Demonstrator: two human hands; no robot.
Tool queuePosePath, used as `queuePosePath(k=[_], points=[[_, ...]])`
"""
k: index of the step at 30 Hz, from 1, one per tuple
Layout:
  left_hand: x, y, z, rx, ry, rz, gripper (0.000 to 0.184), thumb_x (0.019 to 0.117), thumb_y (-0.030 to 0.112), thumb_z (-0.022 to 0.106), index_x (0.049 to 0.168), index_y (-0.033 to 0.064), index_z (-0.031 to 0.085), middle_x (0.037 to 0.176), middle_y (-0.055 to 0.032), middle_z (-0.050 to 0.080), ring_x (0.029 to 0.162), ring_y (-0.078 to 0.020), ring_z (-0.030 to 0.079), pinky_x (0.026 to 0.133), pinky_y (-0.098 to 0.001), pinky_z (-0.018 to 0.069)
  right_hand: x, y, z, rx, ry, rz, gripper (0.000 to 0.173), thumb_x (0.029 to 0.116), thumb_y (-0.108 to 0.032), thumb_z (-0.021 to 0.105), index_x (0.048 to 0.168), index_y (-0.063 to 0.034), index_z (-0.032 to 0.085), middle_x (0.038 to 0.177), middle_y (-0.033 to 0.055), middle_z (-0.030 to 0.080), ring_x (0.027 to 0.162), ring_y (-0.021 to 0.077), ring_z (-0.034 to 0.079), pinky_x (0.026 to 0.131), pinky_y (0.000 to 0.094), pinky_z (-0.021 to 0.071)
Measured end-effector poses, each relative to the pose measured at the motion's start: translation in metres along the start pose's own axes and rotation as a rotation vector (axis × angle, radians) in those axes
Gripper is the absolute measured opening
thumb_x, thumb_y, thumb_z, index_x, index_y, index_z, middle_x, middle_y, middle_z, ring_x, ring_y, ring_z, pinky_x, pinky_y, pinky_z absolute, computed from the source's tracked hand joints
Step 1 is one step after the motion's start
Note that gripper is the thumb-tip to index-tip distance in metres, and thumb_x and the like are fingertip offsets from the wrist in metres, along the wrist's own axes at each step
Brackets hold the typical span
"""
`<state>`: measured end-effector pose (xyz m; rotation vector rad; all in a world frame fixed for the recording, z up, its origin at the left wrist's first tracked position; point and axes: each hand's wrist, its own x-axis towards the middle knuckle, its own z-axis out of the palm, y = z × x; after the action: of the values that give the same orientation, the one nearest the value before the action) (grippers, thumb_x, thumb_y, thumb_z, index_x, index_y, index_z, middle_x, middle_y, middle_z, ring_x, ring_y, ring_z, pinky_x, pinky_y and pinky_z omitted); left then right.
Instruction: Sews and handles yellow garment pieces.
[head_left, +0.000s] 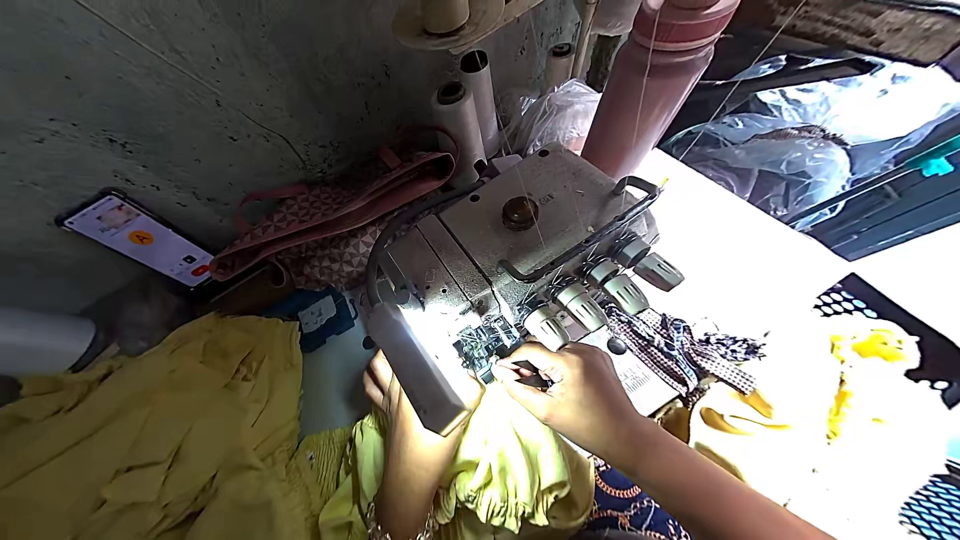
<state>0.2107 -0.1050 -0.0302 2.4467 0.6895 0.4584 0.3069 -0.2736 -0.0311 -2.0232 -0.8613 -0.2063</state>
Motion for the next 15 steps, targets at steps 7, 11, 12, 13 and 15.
queuePosePath(k=[7,11,12,13,15], points=[[0.02,-0.002,-0.015,0.02,0.003,-0.03,0.044,0.0885,0.023,0.063,0.123,-0.0036,0.066,0.136,-0.0242,0.056,0.132,-0.0381,0.045,0.104,-0.0589,0.0331,0.001,0.001,0.0,0.003,-0.01,-0.007,0.023,0.0876,-0.031,0.064,0.077,-0.013,0.073,0.068,-0.001,0.063,0.054,0.0062,0.054,0.047,0.0252,0.0396],[0.025,0.001,-0.015,0.131,0.048,0.008,0.034,0.0852,0.023,0.069,0.11,0.0004,0.074,0.13,-0.0209,0.064,0.127,-0.0405,0.051,0.102,-0.064,0.0325,0.001,0.002,0.002,0.014,-0.02,-0.002,0.024,0.0884,-0.031,0.063,0.077,-0.0132,0.073,0.068,-0.0011,0.064,0.056,0.0058,0.056,0.048,0.0247,0.0406],[0.023,0.004,-0.014,0.15,0.037,0.015,0.037,0.0874,0.025,0.065,0.113,-0.0001,0.072,0.131,-0.0213,0.062,0.128,-0.0411,0.05,0.104,-0.0643,0.0305,0.001,0.002,0.002,0.013,-0.024,0.0,0.024,0.0886,-0.032,0.063,0.077,-0.0134,0.073,0.068,-0.0013,0.063,0.057,0.0058,0.056,0.048,0.0248,0.0407],[0.022,0.006,-0.013,0.176,0.043,0.034,0.039,0.0894,0.027,0.06,0.114,-0.0004,0.072,0.13,-0.0213,0.062,0.128,-0.0419,0.05,0.104,-0.0643,0.0307,0.0,0.003,0.002,0.013,-0.028,0.003,0.024,0.0888,-0.032,0.063,0.077,-0.0137,0.074,0.069,-0.0014,0.064,0.057,0.0059,0.056,0.049,0.0251,0.0418],[0.017,0.011,-0.012,0.199,0.061,0.067,0.035,0.094,0.025,0.055,0.11,-0.0004,0.072,0.13,-0.0206,0.064,0.128,-0.0441,0.051,0.103,-0.0655,0.0335,0.0,0.004,0.002,0.012,-0.04,0.013,0.025,0.0894,-0.033,0.063,0.08,-0.0143,0.075,0.07,-0.0015,0.066,0.06,0.0068,0.059,0.051,0.0268,0.0452]])
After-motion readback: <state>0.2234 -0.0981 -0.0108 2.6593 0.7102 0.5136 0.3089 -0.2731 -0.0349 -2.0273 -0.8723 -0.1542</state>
